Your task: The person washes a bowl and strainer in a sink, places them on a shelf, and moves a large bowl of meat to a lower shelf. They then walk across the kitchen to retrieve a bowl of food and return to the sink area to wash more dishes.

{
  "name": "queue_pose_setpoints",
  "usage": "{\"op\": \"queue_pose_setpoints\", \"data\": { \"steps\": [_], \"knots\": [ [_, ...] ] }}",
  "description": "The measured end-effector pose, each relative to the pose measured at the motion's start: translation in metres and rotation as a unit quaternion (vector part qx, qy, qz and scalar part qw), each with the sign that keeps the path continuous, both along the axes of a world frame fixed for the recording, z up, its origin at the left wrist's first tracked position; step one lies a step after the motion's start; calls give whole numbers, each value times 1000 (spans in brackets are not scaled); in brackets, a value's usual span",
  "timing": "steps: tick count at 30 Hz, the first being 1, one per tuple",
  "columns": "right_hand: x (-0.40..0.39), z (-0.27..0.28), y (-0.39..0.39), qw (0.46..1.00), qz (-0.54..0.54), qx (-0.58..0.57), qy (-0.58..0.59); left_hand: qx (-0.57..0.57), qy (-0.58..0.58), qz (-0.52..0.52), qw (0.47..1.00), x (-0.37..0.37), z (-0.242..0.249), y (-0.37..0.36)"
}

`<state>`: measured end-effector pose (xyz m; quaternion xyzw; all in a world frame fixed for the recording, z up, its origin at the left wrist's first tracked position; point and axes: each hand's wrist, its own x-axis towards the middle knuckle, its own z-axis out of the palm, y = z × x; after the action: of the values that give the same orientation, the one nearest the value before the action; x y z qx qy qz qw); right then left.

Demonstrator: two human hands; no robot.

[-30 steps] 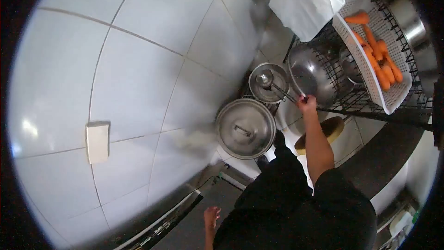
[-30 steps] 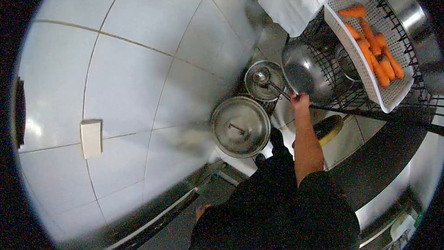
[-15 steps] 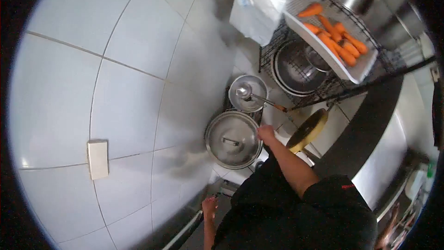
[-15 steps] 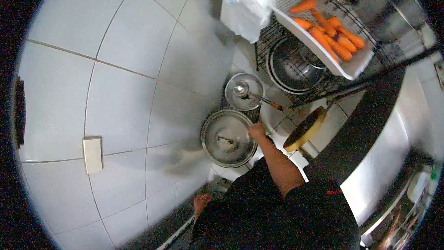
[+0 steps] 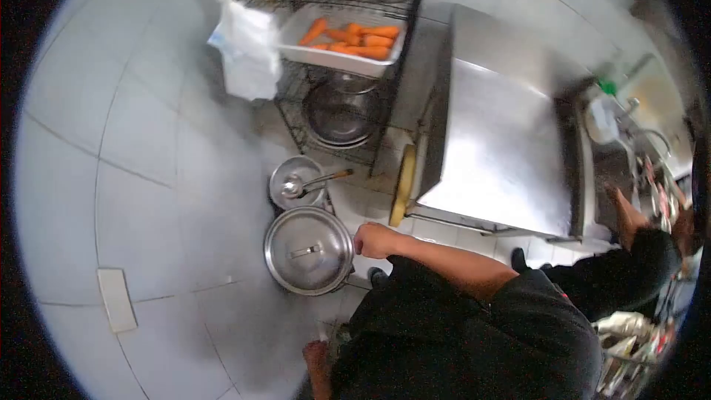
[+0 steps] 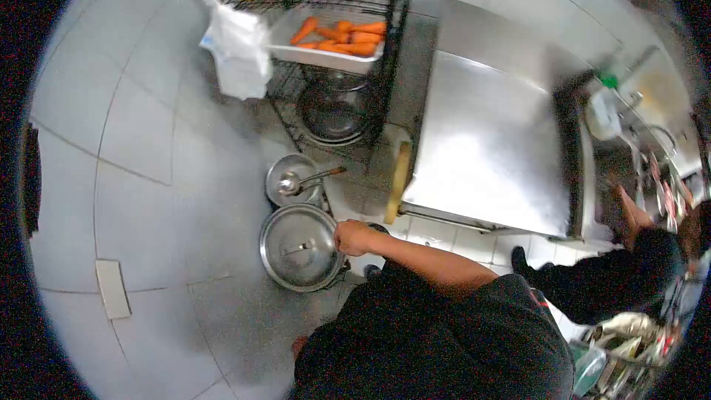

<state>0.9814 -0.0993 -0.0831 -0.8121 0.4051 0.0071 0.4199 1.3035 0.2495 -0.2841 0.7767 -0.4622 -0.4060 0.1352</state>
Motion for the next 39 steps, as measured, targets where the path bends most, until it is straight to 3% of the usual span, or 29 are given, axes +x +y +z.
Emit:
{"op": "queue_pose_setpoints", "data": {
  "steps": [3,7,13,17,25,27,33,36,39],
  "knots": [
    [-40,34,21,997,-43,61,-12,54,74,47,995,4,-7,1],
    [-85,53,40,992,-125,-26,-23,112,142,113,977,3,-23,-12],
    [-141,81,59,968,-251,-22,21,172,224,213,935,0,-65,-51],
    [-191,82,71,956,-290,-34,30,182,226,183,939,-10,-82,-88],
    [-297,80,101,937,-348,-14,-9,112,107,-13,988,-98,-4,-111],
    [-322,76,104,931,-363,-26,-1,184,260,274,908,-122,2,-106],
    [-383,75,122,913,-404,-46,24,237,109,197,945,-165,-9,-93],
    [-405,83,131,898,-433,-66,34,190,138,132,963,-213,61,-113],
    [-420,88,140,889,-453,-62,36,190,123,186,956,-213,23,-120]
  ]
}}
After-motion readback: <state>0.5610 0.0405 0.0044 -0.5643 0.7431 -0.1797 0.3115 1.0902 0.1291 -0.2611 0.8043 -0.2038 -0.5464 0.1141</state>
